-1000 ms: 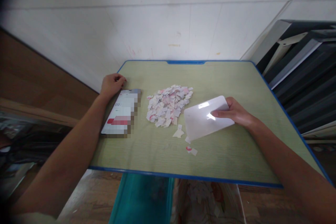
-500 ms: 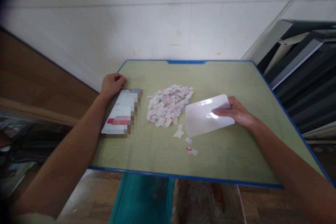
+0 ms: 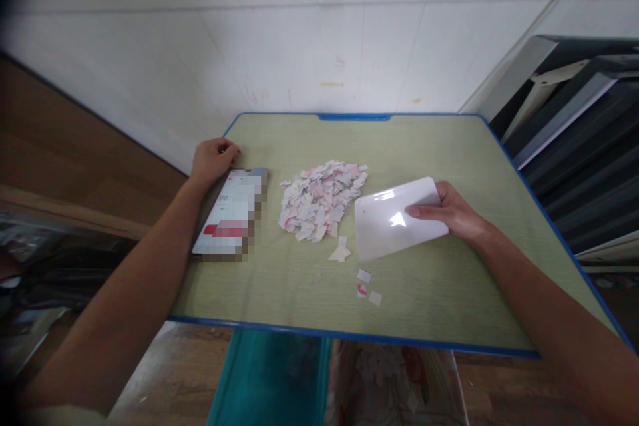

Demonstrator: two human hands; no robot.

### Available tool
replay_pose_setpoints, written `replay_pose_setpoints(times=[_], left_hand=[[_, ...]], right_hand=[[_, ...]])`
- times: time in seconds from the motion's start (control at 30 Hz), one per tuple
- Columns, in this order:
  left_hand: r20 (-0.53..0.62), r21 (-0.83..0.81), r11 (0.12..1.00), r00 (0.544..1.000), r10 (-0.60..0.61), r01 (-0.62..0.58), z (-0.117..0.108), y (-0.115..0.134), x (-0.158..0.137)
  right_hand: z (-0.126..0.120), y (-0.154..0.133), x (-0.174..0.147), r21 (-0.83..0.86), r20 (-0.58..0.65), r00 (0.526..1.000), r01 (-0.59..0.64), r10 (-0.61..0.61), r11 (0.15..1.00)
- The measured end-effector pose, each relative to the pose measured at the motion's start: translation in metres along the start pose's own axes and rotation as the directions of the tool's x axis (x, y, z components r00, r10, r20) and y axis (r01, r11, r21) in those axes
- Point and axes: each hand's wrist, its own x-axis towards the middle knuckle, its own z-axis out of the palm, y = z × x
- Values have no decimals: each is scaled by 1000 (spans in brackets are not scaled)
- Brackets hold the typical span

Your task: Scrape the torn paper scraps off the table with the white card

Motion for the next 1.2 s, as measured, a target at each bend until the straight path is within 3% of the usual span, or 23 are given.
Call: replay_pose_setpoints(times=[0.17,0.3,0.5,0.67,0.9,1.03,1.2], left_hand=[[-1,5,1000,1000,11,-11,-1,1,-1],[-6,-4,1000,1000,24,-24,0,0,0],[-3,-6,1000,1000,14,-14,0,0,0],[1,-14,1000,1000,19,-19,-1,1,-1],[-9,-19,999,1000,26,-27,0,0,0],[-19,-27,999,999,36,-36,1,-2,1],[-8,-1,1000,1000,14,-14,1,-2,1]], right_hand=[[5,-5,0,-74,79,997,1,5,997],[7,-8,-1,-89,57,998,7,-2,996],[0,-1,0,-102,150,989,4,11,995],[-2,0,0,-109,159,987,19,-2,994],[27,-1,-5,-92,225,974,11,11,996],[33,1,-5,-82,187,982,25,-10,996],[13,2,-3,-8,92,995,41,-40,999]])
